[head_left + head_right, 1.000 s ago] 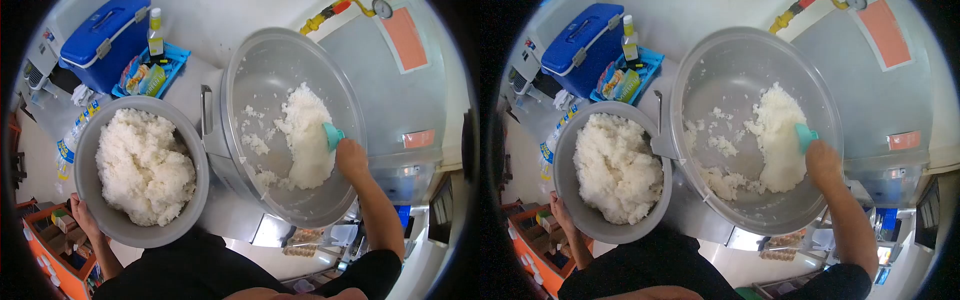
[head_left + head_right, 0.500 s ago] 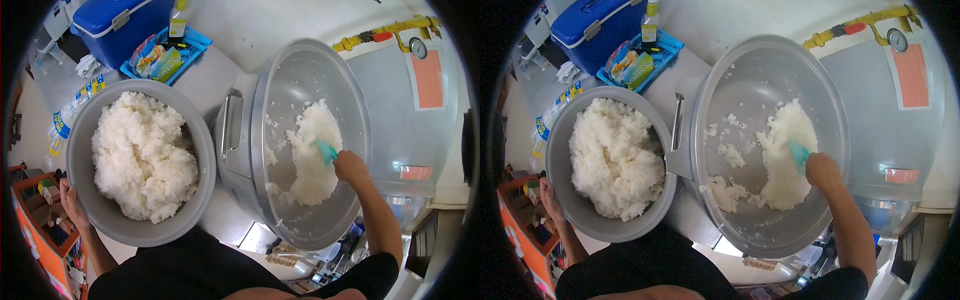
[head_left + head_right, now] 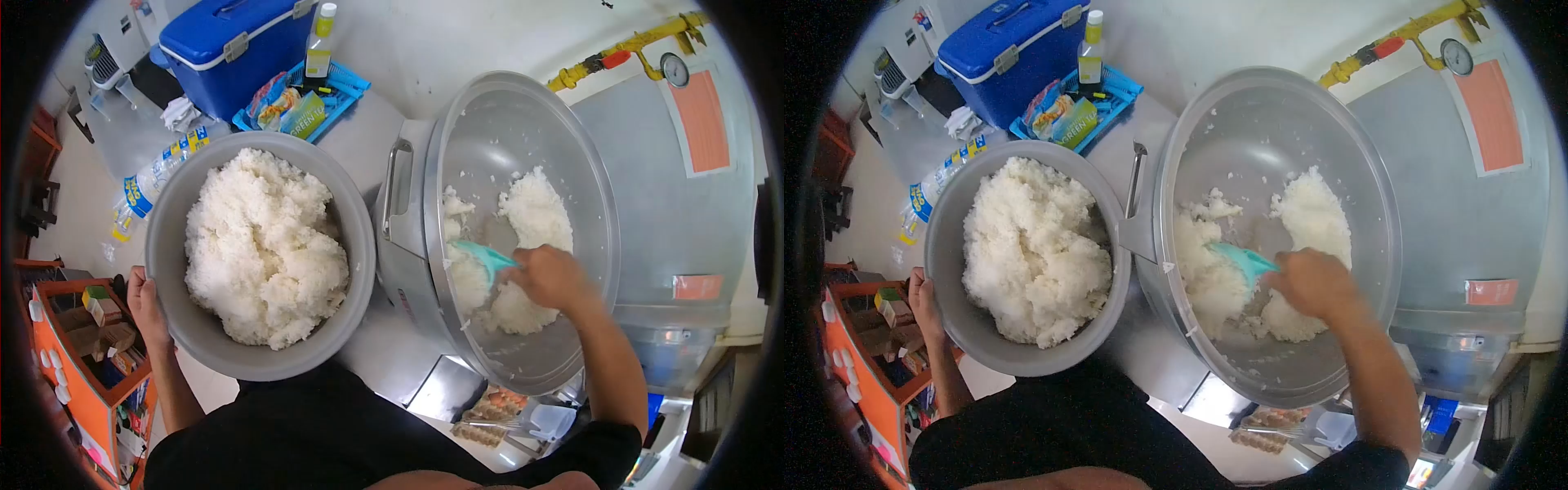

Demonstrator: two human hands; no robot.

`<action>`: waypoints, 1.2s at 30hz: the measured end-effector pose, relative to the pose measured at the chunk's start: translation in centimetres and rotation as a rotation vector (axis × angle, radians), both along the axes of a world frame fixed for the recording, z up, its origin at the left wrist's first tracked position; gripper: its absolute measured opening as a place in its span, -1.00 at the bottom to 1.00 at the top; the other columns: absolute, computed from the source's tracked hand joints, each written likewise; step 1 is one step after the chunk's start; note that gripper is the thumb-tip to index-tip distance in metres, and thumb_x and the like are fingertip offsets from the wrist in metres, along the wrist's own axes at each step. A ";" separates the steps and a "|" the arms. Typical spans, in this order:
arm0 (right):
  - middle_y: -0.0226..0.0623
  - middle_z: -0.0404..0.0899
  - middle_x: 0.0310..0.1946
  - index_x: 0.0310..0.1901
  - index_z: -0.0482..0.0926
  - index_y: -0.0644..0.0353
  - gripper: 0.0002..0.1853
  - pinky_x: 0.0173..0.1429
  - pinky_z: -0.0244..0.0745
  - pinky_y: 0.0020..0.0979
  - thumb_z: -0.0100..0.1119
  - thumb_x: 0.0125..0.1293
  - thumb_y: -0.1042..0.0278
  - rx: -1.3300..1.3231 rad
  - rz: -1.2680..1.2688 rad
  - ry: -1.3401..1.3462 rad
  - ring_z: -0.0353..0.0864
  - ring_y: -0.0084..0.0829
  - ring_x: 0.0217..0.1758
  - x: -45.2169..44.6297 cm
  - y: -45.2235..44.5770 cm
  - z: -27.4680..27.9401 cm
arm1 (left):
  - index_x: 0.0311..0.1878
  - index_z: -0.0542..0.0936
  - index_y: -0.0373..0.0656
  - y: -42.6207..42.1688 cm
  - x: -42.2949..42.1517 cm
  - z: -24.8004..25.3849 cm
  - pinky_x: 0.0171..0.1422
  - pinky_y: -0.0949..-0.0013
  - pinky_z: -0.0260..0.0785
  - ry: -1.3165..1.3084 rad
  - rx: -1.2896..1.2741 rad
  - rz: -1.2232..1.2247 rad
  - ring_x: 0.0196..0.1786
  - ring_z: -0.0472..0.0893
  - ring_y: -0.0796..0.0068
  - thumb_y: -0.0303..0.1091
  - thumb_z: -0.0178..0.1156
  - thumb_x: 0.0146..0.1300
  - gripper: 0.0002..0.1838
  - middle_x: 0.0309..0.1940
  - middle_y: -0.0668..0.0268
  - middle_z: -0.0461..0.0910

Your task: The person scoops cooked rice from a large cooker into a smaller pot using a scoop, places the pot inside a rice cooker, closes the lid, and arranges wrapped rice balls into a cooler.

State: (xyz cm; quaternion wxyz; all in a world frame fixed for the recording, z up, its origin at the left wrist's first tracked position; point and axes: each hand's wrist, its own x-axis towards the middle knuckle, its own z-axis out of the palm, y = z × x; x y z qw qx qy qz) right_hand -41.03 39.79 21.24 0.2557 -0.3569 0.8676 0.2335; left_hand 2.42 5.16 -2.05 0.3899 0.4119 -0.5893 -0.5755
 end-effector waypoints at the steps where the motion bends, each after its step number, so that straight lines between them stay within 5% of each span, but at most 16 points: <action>1: 0.06 0.68 -0.26 -0.13 0.67 0.22 -0.59 0.00 0.53 0.03 0.16 0.41 -0.02 -0.049 0.011 0.039 0.67 0.08 -0.11 -0.6 0.8 0.2 | -0.25 0.37 -0.11 0.1 -0.1 0.3 -0.30 0.60 0.17 0.015 0.009 -0.005 -0.38 0.29 0.79 -0.37 -0.04 0.45 -0.90 -0.40 0.51 0.38; 7: 0.17 0.65 -0.31 -0.23 0.64 0.36 -0.61 -0.04 0.52 0.05 0.17 0.40 0.09 -0.138 -0.100 0.277 0.64 0.19 -0.15 -4.7 2.5 -2.3 | -0.27 0.37 -0.11 0.1 -0.4 0.5 -0.32 0.61 0.18 0.029 0.027 -0.029 -0.40 0.30 0.80 -0.38 -0.06 0.44 -0.89 -0.43 0.52 0.39; 13: 0.09 0.68 -0.23 -0.12 0.62 0.34 -0.62 0.03 0.60 -0.03 0.10 0.42 0.10 -0.118 -0.124 0.274 0.71 0.09 -0.08 -6.5 -0.1 -4.5 | -0.28 0.36 -0.10 0.1 -0.4 0.5 -0.34 0.61 0.14 0.012 -0.022 -0.015 -0.41 0.26 0.80 -0.38 -0.05 0.45 -0.88 -0.45 0.54 0.35; 22: 0.04 0.67 -0.30 -0.14 0.64 0.31 -0.65 -0.04 0.64 -0.05 0.14 0.41 0.11 -0.086 0.217 0.033 0.71 0.04 -0.19 -2.0 -2.5 -3.6 | -0.28 0.34 -0.08 0.1 -0.5 0.5 -0.30 0.62 0.12 0.003 -0.055 -0.012 -0.38 0.26 0.79 -0.36 -0.04 0.45 -0.88 -0.43 0.54 0.34; 36: 0.06 0.63 -0.39 -0.24 0.64 0.36 -0.71 -0.14 0.52 -0.19 0.20 0.34 0.23 -0.290 0.001 -0.610 0.63 -0.04 -0.33 -3.6 1.3 -7.9 | -0.26 0.39 -0.11 0.3 -0.5 0.6 -0.26 0.58 0.17 -0.024 -0.030 0.013 -0.37 0.28 0.76 -0.32 -0.04 0.43 -0.87 -0.42 0.53 0.36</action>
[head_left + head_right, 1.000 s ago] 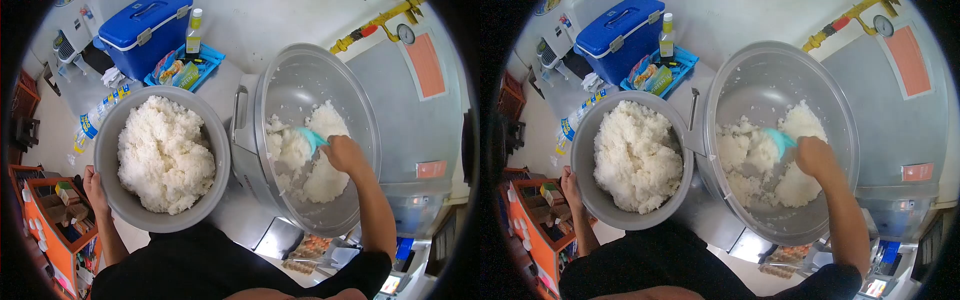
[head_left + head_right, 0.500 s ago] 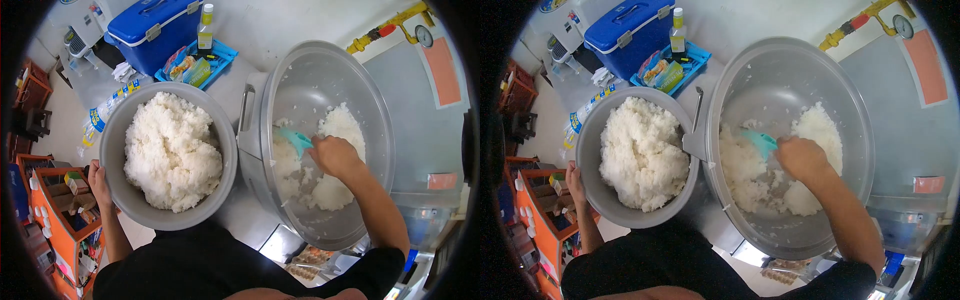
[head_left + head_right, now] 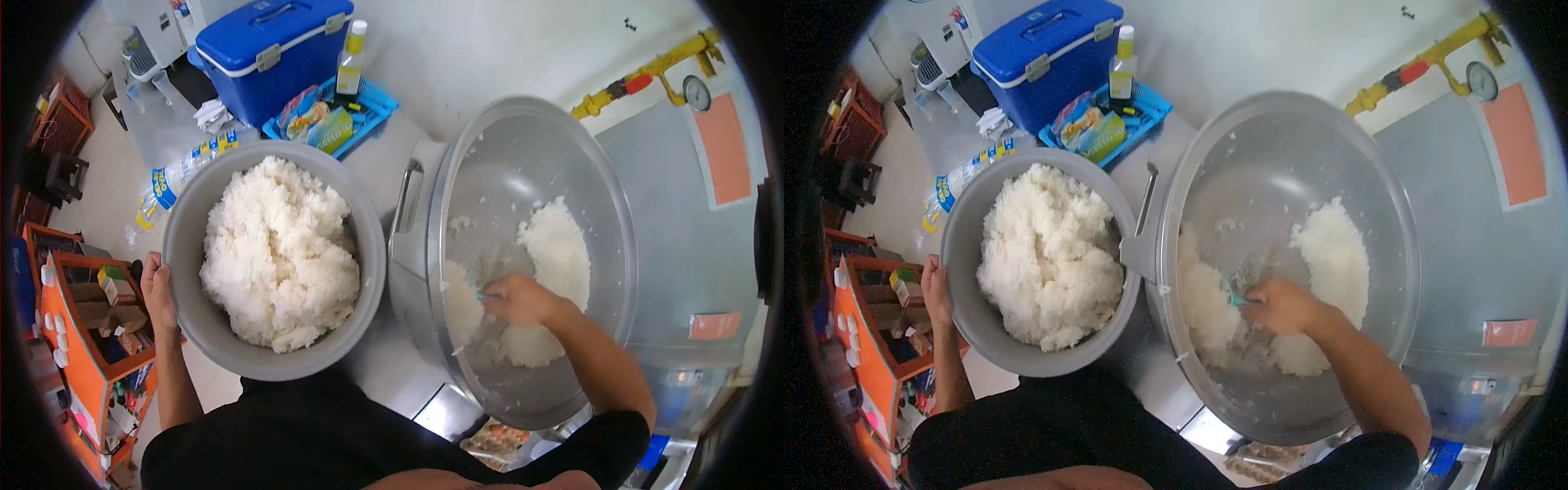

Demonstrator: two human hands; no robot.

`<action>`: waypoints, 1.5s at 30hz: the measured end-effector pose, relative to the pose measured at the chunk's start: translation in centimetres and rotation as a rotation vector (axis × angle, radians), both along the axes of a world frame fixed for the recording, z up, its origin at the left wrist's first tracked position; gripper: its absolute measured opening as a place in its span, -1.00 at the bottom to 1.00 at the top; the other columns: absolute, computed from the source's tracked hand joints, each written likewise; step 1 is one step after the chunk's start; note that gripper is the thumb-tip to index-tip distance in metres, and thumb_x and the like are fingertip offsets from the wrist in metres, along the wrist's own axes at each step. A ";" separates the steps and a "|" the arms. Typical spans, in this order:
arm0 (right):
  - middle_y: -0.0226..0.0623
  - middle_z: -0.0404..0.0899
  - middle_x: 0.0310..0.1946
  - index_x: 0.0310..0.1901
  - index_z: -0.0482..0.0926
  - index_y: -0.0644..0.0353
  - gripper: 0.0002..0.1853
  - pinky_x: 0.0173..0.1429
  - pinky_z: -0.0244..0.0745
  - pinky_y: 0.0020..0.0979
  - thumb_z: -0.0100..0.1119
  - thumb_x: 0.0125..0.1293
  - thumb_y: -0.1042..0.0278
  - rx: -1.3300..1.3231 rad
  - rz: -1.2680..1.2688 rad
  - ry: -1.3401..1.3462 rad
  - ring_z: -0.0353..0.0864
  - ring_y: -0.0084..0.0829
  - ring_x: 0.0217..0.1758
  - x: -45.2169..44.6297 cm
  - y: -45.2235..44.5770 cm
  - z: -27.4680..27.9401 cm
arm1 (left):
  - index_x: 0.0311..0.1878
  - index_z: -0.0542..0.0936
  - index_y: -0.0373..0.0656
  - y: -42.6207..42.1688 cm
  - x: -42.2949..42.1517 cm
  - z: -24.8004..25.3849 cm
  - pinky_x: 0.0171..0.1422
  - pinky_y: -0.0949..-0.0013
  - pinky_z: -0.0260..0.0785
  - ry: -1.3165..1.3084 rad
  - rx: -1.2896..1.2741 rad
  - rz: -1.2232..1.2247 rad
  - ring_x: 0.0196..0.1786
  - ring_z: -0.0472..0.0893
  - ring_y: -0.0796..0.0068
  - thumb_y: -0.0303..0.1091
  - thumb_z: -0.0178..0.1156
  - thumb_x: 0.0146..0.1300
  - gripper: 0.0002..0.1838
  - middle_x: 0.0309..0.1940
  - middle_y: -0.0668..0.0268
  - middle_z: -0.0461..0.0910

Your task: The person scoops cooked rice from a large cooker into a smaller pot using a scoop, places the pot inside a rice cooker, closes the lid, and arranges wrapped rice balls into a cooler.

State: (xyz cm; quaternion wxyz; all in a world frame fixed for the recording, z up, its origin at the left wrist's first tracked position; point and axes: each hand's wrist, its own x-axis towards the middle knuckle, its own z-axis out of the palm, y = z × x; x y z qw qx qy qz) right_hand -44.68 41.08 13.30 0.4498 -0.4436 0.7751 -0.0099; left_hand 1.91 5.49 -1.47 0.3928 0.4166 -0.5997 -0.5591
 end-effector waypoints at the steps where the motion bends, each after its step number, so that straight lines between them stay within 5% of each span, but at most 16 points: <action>1: 0.07 0.63 -0.41 -0.27 0.64 0.37 -0.71 -0.16 0.51 -0.19 0.21 0.33 0.23 -0.004 -0.005 -0.009 0.61 -0.03 -0.37 -0.4 -0.1 0.0 | -0.25 0.39 -0.11 0.0 -0.1 0.1 -0.26 0.58 0.17 -0.011 -0.008 -0.001 -0.37 0.28 0.76 -0.32 -0.04 0.42 -0.88 -0.42 0.53 0.36; 7: -0.18 0.57 -0.55 -0.34 0.60 0.33 -0.80 -0.32 0.48 -0.30 0.16 0.28 0.33 0.192 -0.405 -0.165 0.56 -0.34 -0.50 -1.3 -0.4 2.0 | -0.28 0.39 -0.12 0.1 -0.1 0.8 -0.25 0.58 0.15 -0.062 -0.013 -0.015 -0.35 0.28 0.76 -0.32 -0.05 0.41 -0.87 -0.41 0.52 0.37; 9: -0.22 0.50 -0.60 -0.43 0.53 0.34 -0.83 -0.47 0.39 -0.33 0.11 0.24 0.41 -0.428 0.362 0.201 0.49 -0.42 -0.58 -4.0 1.8 1.1 | -0.29 0.39 -0.13 0.1 -0.2 1.0 -0.25 0.57 0.16 -0.095 -0.042 -0.018 -0.34 0.28 0.75 -0.33 -0.06 0.40 -0.86 -0.41 0.52 0.36; 11: -0.24 0.44 -0.65 -0.50 0.46 0.31 -0.84 -0.60 0.28 -0.36 0.07 0.20 0.46 -0.553 0.247 0.222 0.42 -0.47 -0.66 -3.5 2.1 3.0 | -0.29 0.40 -0.14 0.4 -0.4 1.4 -0.23 0.55 0.16 -0.105 -0.042 -0.019 -0.33 0.28 0.74 -0.34 -0.07 0.38 -0.86 -0.41 0.51 0.35; 13: -0.26 0.39 -0.68 -0.57 0.38 0.25 -0.83 -0.71 0.16 -0.38 0.04 0.17 0.50 -0.165 -0.745 -0.095 0.33 -0.48 -0.74 -0.1 0.9 7.9 | -0.30 0.40 -0.16 0.8 -0.8 2.3 -0.21 0.53 0.17 -0.094 -0.023 -0.009 -0.32 0.29 0.70 -0.35 -0.07 0.36 -0.87 -0.41 0.50 0.34; 20: -0.40 0.30 -0.73 -0.38 0.46 0.24 -0.81 -0.78 0.02 -0.46 0.00 0.33 0.32 -0.432 -0.830 0.080 0.16 -0.57 -0.81 8.3 -2.5 15.8 | -0.25 0.43 -0.26 -0.6 0.2 -1.0 -0.05 0.30 0.32 -0.167 -0.263 -0.031 -0.21 0.39 0.43 -0.33 -0.05 0.28 -0.82 -0.37 0.30 0.38; 24: -0.44 0.30 -0.75 -0.35 0.51 0.25 -0.72 -0.73 0.05 -0.48 0.07 0.41 0.20 -0.392 -0.725 0.140 0.20 -0.60 -0.79 15.2 -7.5 18.0 | -0.24 0.42 -0.25 -0.8 0.2 -1.5 -0.21 0.28 0.31 -0.143 -0.227 -0.014 -0.30 0.37 0.48 -0.39 0.00 0.25 -0.87 -0.43 0.26 0.36; 27: -0.36 0.31 -0.77 -0.34 0.51 0.30 -0.68 -0.64 0.16 -0.40 0.10 0.43 0.17 -0.351 -0.588 0.379 0.30 -0.59 -0.74 19.8 -11.5 16.1 | -0.22 0.47 -0.27 -0.7 0.0 -0.3 -0.24 0.34 0.34 -0.123 -0.129 -0.048 -0.34 0.44 0.52 -0.39 0.04 0.26 -0.86 -0.47 0.25 0.48; 28: -0.14 0.43 -0.70 -0.31 0.52 0.33 -0.68 -0.48 0.30 -0.22 0.13 0.43 0.19 -0.365 -0.357 0.578 0.48 -0.32 -0.64 20.9 -12.4 14.7 | -0.21 0.47 -0.27 -0.7 -0.1 -0.1 -0.24 0.34 0.33 -0.107 -0.102 -0.051 -0.34 0.44 0.53 -0.40 0.04 0.27 -0.86 -0.47 0.25 0.48; 29: 0.03 0.55 -0.54 -0.28 0.53 0.33 -0.68 -0.34 0.36 -0.04 0.13 0.45 0.17 -0.645 -0.021 0.852 0.53 0.03 -0.51 21.4 -12.8 11.2 | -0.19 0.47 -0.27 -0.6 -0.1 0.1 -0.25 0.34 0.33 -0.089 -0.074 -0.059 -0.35 0.43 0.54 -0.41 0.05 0.27 -0.86 -0.47 0.26 0.48; 30: 0.12 0.63 -0.38 -0.24 0.53 0.31 -0.68 -0.22 0.41 0.05 0.10 0.47 0.15 -0.509 -0.200 0.728 0.57 0.25 -0.34 25.1 -15.2 10.6 | -0.19 0.47 -0.27 -0.6 0.1 0.1 -0.25 0.34 0.33 -0.090 -0.061 -0.070 -0.35 0.43 0.55 -0.41 0.05 0.27 -0.86 -0.47 0.27 0.48; 32: 0.12 0.65 -0.34 -0.06 0.43 0.28 -0.68 -0.13 0.50 0.11 0.06 0.49 0.13 -0.322 -0.175 0.798 0.66 0.23 -0.21 27.3 -17.3 5.5 | -0.18 0.46 -0.27 -0.7 0.0 0.3 -0.26 0.34 0.33 -0.070 -0.036 -0.091 -0.35 0.42 0.56 -0.41 0.06 0.28 -0.86 -0.47 0.28 0.47; 36: 0.07 0.66 -0.25 -0.02 0.42 0.24 -0.71 -0.15 0.52 0.07 0.10 0.48 0.17 -0.475 -0.261 0.838 0.66 0.16 -0.20 30.1 -18.5 -3.1 | -0.21 0.44 -0.25 -1.0 0.5 0.3 -0.29 0.36 0.31 -0.056 -0.014 -0.137 -0.37 0.39 0.59 -0.40 0.06 0.29 -0.88 -0.49 0.33 0.43; 45: -0.02 0.67 -0.17 0.22 0.56 0.24 -0.62 -0.13 0.55 -0.08 0.18 0.42 0.33 -0.873 -0.319 0.989 0.67 0.02 -0.18 30.3 -17.2 -3.3 | -0.26 0.35 -0.21 -2.1 1.4 0.2 -0.37 0.33 0.24 0.009 0.054 -0.299 -0.42 0.32 0.61 -0.35 0.07 0.36 -0.85 -0.53 0.37 0.35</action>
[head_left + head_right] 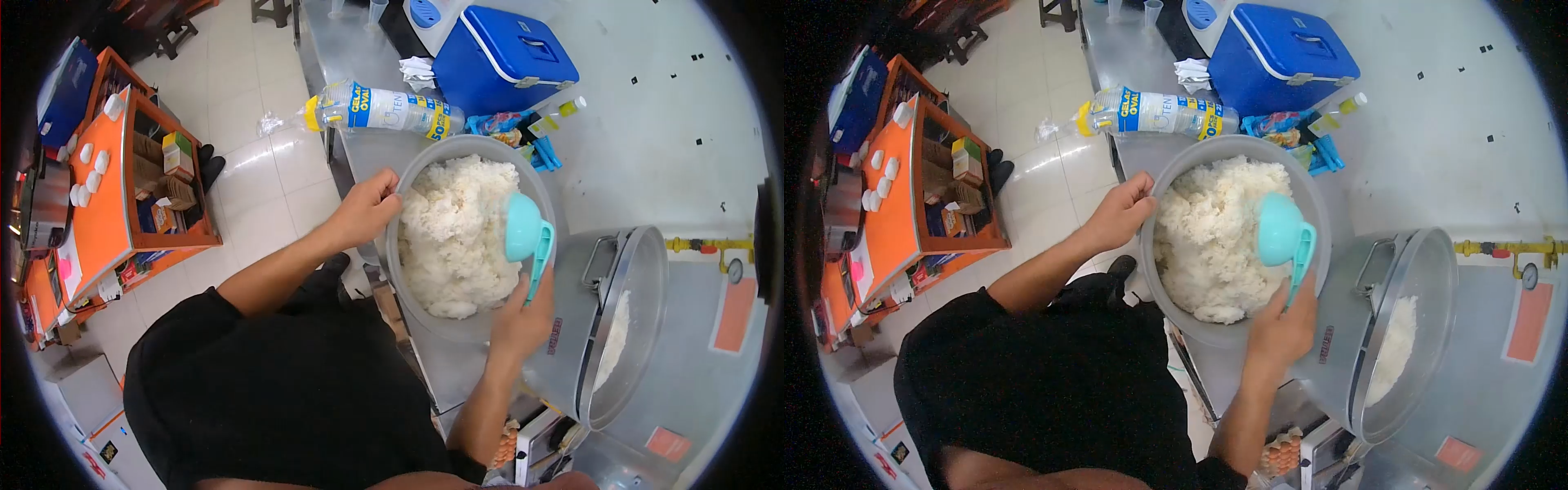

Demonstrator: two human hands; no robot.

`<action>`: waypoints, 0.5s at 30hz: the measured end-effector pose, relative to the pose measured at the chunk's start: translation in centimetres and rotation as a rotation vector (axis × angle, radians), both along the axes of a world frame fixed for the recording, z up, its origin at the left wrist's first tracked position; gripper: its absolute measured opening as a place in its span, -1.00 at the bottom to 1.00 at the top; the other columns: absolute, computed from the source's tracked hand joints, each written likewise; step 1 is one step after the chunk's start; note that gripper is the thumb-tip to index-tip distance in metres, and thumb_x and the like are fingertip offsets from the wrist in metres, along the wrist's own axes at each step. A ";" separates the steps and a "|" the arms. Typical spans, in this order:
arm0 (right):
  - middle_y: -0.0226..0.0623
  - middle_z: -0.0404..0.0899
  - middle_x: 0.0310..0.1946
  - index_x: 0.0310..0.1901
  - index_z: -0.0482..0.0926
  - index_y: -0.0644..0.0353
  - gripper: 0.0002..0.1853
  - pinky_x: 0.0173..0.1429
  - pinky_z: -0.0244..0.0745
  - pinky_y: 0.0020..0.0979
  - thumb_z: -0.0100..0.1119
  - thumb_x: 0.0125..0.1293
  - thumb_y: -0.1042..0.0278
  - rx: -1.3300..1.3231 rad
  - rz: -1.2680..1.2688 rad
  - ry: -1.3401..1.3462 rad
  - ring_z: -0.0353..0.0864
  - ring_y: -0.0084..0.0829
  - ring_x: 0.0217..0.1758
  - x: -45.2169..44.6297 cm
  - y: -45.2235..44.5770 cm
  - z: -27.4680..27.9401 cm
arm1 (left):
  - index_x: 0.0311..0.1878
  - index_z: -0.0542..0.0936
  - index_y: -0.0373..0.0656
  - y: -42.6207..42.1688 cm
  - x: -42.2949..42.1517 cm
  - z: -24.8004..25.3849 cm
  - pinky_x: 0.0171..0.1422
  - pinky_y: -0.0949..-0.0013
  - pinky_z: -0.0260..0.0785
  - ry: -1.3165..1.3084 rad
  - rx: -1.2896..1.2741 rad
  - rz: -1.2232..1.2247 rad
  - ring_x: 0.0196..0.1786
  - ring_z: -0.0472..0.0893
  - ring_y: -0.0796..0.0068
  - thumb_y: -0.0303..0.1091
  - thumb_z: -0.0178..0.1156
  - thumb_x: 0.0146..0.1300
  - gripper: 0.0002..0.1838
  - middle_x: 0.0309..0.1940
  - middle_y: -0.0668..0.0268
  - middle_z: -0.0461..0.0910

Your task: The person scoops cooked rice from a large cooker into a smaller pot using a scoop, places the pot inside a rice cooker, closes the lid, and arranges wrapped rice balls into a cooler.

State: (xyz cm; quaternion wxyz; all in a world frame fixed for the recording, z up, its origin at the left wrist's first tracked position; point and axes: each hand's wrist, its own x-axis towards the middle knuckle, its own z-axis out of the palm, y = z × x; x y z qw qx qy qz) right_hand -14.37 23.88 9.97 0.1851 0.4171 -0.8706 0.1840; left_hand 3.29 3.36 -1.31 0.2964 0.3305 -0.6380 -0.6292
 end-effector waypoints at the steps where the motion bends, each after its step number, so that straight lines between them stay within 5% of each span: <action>1: -0.04 0.67 -0.17 0.25 0.56 0.24 -0.59 -0.13 0.55 -0.09 0.20 0.41 0.36 -0.028 0.003 0.007 0.67 0.01 -0.19 0.0 -0.1 0.2 | -0.26 0.35 -0.21 -0.1 0.0 0.1 -0.38 0.32 0.24 -0.006 -0.013 -0.007 -0.42 0.32 0.60 -0.36 0.07 0.36 -0.84 -0.54 0.36 0.34; 4: 0.03 0.60 0.22 0.35 0.48 0.29 -0.50 0.22 0.51 -0.21 0.17 0.37 0.51 0.003 -0.107 -0.239 0.66 -0.07 0.19 0.9 0.1 1.5 | -0.26 0.34 -0.22 -0.2 0.1 0.7 -0.38 0.31 0.24 -0.035 -0.062 -0.022 -0.43 0.32 0.59 -0.36 0.06 0.36 -0.84 -0.55 0.33 0.35; 15: 0.08 0.57 0.25 0.36 0.46 0.34 -0.49 0.16 0.54 -0.24 0.16 0.37 0.51 -0.095 -0.170 -0.255 0.69 -0.13 0.15 1.0 1.0 -0.2 | -0.22 0.40 -0.28 -0.5 -0.4 0.9 -0.34 0.29 0.29 -0.030 -0.058 -0.048 -0.42 0.37 0.53 -0.36 0.04 0.35 -0.84 -0.54 0.27 0.39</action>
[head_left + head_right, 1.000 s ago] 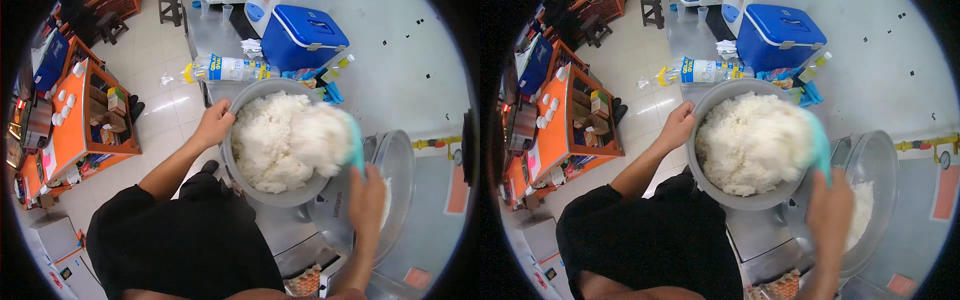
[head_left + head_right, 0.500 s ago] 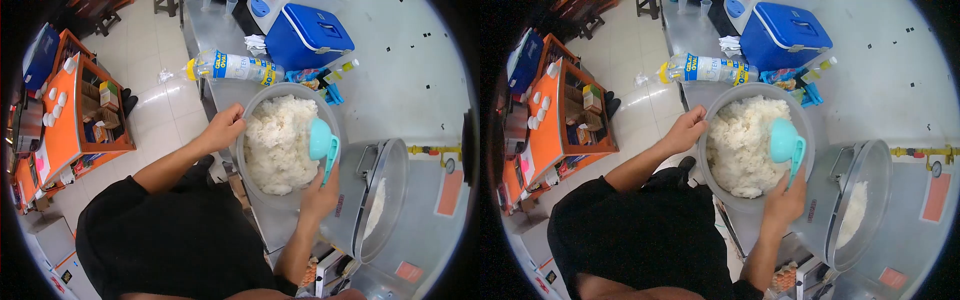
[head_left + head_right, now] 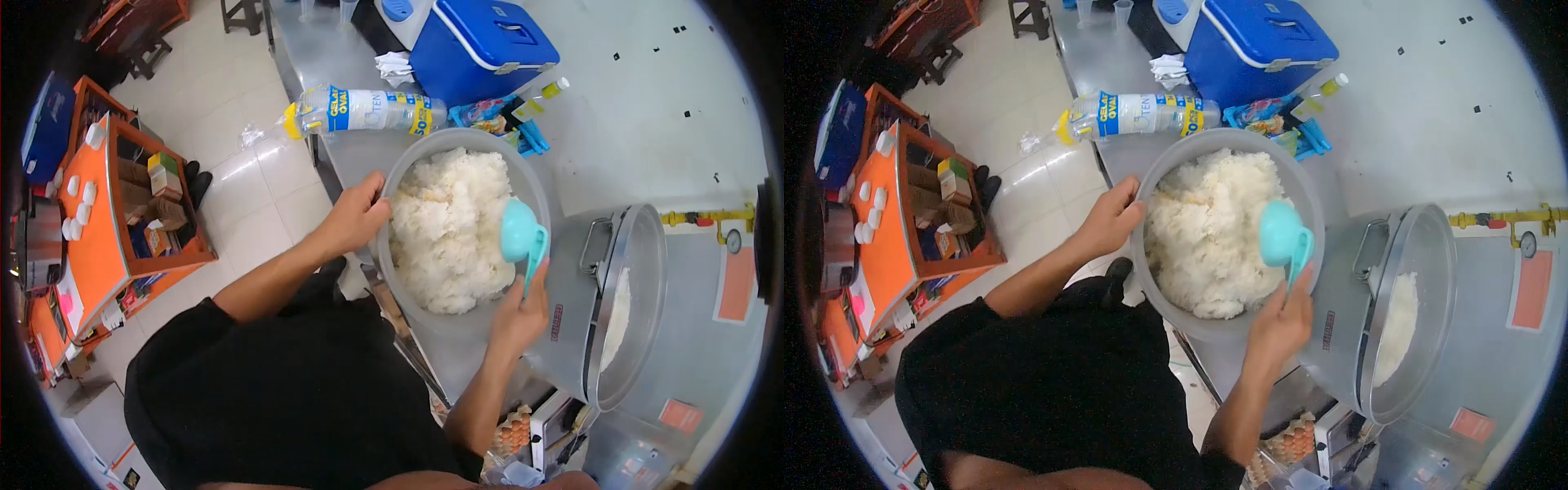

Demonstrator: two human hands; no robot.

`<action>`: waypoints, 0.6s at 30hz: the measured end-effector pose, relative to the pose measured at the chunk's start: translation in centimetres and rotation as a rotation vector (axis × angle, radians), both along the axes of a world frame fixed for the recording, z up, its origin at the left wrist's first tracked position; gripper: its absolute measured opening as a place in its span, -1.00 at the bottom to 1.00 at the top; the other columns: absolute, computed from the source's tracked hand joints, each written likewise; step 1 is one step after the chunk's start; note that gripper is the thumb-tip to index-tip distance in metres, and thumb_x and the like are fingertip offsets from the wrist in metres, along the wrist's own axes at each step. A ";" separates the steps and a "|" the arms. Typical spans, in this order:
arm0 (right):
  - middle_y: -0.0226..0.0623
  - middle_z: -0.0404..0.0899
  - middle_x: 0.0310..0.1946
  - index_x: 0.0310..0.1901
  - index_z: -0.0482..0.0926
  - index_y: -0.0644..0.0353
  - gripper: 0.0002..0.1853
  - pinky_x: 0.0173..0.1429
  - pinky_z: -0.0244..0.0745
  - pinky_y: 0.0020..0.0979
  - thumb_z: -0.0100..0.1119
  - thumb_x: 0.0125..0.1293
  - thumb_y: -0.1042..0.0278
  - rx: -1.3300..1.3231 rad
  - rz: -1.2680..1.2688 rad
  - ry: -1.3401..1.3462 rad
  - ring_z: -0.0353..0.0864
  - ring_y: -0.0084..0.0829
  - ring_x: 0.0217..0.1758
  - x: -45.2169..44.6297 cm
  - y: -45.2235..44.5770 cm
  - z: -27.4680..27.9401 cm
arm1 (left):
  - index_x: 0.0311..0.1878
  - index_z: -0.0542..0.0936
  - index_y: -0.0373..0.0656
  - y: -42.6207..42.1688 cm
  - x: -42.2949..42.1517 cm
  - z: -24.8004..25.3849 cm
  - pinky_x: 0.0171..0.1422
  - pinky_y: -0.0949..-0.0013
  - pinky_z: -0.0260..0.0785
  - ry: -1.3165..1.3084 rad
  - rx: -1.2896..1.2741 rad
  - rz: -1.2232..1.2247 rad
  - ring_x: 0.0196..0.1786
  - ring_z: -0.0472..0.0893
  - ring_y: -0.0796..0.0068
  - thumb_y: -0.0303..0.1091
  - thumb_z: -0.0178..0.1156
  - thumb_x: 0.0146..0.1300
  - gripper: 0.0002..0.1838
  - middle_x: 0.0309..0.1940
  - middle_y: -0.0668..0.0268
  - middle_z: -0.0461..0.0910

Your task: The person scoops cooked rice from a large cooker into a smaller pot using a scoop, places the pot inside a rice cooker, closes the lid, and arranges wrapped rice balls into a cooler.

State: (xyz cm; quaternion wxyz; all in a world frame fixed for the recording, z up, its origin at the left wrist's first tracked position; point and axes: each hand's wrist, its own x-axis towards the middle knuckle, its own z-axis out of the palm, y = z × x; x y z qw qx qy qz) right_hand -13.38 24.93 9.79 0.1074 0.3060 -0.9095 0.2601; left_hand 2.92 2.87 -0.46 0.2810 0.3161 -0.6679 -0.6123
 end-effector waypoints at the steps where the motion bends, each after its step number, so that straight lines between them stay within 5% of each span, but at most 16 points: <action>1: 0.09 0.56 0.25 0.36 0.46 0.34 -0.49 0.17 0.54 -0.23 0.15 0.37 0.51 -0.028 -0.014 -0.025 0.69 -0.14 0.15 -0.2 -0.3 0.2 | -0.22 0.41 -0.29 -0.2 0.0 0.1 -0.33 0.28 0.30 -0.009 -0.017 0.002 -0.42 0.38 0.52 -0.36 0.04 0.35 -0.84 -0.53 0.27 0.40; 7: -0.01 0.61 0.23 0.39 0.45 0.29 -0.49 0.20 0.54 -0.30 0.18 0.42 0.46 -0.062 0.073 0.455 0.69 -0.23 0.12 -4.1 2.0 4.5 | -0.21 0.40 -0.30 -0.3 0.0 -0.4 -0.32 0.27 0.31 -0.024 -0.052 -0.005 -0.40 0.39 0.51 -0.35 0.06 0.34 -0.82 -0.52 0.24 0.42; 10: -0.07 0.61 0.23 0.38 0.46 0.25 -0.50 0.19 0.53 -0.37 0.19 0.44 0.42 -0.350 -0.106 0.137 0.69 -0.32 0.08 -1.0 1.1 9.1 | -0.22 0.40 -0.29 0.0 0.3 -0.3 -0.32 0.27 0.31 -0.042 -0.026 -0.004 -0.40 0.39 0.51 -0.34 0.07 0.35 -0.82 -0.52 0.23 0.41; 16: -0.06 0.76 -0.06 0.20 0.59 0.37 -0.61 0.02 0.58 -0.29 0.13 0.49 0.27 0.342 -0.026 -0.120 0.75 -0.26 -0.09 -2.5 1.3 4.5 | -0.23 0.38 -0.28 0.2 0.6 -0.7 -0.32 0.24 0.30 -0.044 -0.035 -0.012 -0.42 0.37 0.49 -0.34 0.07 0.35 -0.82 -0.52 0.21 0.39; 18: -0.09 0.75 -0.24 0.11 0.63 0.36 -0.62 -0.09 0.55 -0.28 0.11 0.50 0.19 0.300 -0.132 -0.291 0.70 -0.25 -0.26 -2.8 1.2 7.2 | -0.23 0.37 -0.28 -0.1 0.3 -0.8 -0.33 0.23 0.29 -0.017 -0.034 0.000 -0.43 0.36 0.47 -0.34 0.07 0.35 -0.81 -0.53 0.20 0.38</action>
